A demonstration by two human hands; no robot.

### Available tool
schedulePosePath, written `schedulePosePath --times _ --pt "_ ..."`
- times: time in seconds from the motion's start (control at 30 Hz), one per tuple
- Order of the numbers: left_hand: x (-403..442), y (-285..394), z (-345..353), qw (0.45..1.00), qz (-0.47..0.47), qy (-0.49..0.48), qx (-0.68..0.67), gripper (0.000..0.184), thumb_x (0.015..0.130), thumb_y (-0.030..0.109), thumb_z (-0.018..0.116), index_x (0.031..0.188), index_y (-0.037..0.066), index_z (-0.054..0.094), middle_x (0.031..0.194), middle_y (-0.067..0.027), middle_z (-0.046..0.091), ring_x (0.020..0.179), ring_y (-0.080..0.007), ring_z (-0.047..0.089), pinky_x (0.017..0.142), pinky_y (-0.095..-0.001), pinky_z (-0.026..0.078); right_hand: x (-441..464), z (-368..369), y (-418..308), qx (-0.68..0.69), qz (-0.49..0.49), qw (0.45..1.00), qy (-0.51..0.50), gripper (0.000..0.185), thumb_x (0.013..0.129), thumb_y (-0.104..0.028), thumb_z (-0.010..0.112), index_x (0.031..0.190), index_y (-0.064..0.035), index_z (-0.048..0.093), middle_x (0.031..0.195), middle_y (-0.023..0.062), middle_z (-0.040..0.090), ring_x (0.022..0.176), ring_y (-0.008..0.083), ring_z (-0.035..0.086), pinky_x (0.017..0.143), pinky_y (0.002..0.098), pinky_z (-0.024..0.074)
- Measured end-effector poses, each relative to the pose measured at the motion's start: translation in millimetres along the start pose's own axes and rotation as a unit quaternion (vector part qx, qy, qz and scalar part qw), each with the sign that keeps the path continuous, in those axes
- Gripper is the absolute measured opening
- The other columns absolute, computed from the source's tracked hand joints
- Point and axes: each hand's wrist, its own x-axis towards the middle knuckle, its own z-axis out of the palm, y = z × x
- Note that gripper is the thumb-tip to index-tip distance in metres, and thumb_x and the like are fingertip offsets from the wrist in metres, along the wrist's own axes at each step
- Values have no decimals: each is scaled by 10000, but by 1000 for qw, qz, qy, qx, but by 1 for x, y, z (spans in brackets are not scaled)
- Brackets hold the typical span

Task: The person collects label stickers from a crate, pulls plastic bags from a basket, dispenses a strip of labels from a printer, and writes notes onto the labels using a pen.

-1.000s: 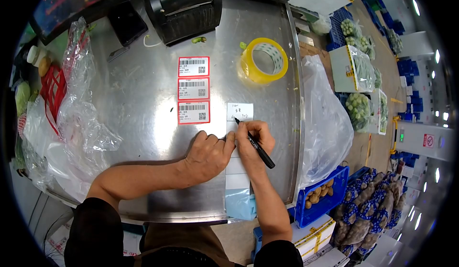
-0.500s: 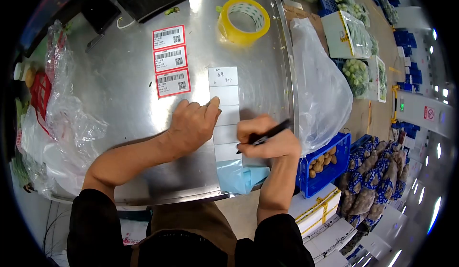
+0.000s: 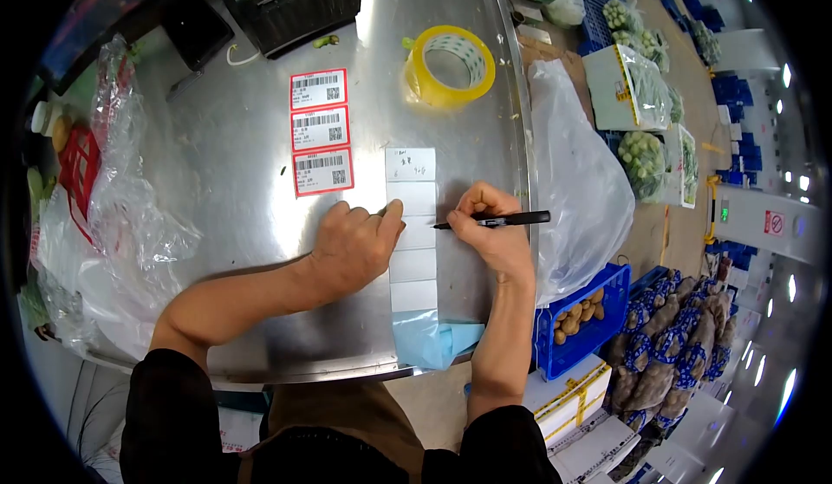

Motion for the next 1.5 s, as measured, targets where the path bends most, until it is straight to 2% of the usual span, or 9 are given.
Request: schedulePosePath --times 0.23,0.4,0.93,1.0,1.03,1.13,1.27,1.37,1.5 --pt "0 0 -4 1000 11 -9 8 244 824 167 637 967 -30 645 496 -25 538 438 -141 511 485 -298 357 5 11 -1 114 -17 988 101 175 774 -13 668 712 -56 510 591 -5 516 494 55 432 447 205 304" --pt "-2 0 -5 999 9 -38 -3 341 726 80 604 1029 -74 634 550 -42 591 500 -149 573 490 -300 375 13 22 5 193 -71 965 161 168 833 -26 651 758 -34 501 598 31 530 481 75 451 438 212 345" --pt "-1 -1 -6 999 14 -38 0 347 716 88 602 1020 -74 633 538 -41 583 490 -152 568 493 -301 383 14 53 16 54 -135 960 239 142 843 -22 635 782 -39 508 616 14 529 500 59 458 458 196 370" --pt "-1 -1 -1 1000 11 -17 5 276 791 139 624 993 -47 638 511 -32 553 461 -149 537 490 -304 374 19 52 15 41 -122 959 253 164 833 -34 643 753 -47 500 602 9 517 495 56 451 450 198 357" --pt "-1 -1 0 1000 10 -6 8 250 828 165 635 980 -34 641 498 -27 538 446 -147 521 488 -305 370 18 50 13 51 -120 959 252 162 829 -28 641 746 -43 502 604 -5 504 509 45 438 464 197 346" --pt "-1 -1 -2 999 12 -29 -4 360 712 86 601 1030 -81 626 540 -36 573 494 -150 563 492 -304 379 13 41 0 148 -97 957 230 167 802 -11 618 698 -48 493 592 -41 461 514 23 394 474 201 310" --pt "-2 0 0 1000 11 -17 -3 319 746 106 616 1016 -65 630 522 -31 555 474 -151 539 489 -310 369 10 28 10 43 -66 980 181 161 743 -13 603 657 -60 475 568 -17 445 470 55 404 433 211 310" --pt "-1 0 2 1000 5 4 4 250 815 152 649 981 -35 640 485 -17 519 442 -146 493 486 -313 347 4 27 -1 99 -33 981 162 174 751 4 594 652 -53 463 562 -48 411 508 29 337 465 216 250" --pt "-1 0 3 1000 3 10 0 250 814 147 650 981 -38 636 485 -17 518 446 -142 495 489 -311 345 -1 12 5 -27 -19 998 53 172 703 -18 615 645 -66 461 576 -27 446 511 53 389 474 222 289"
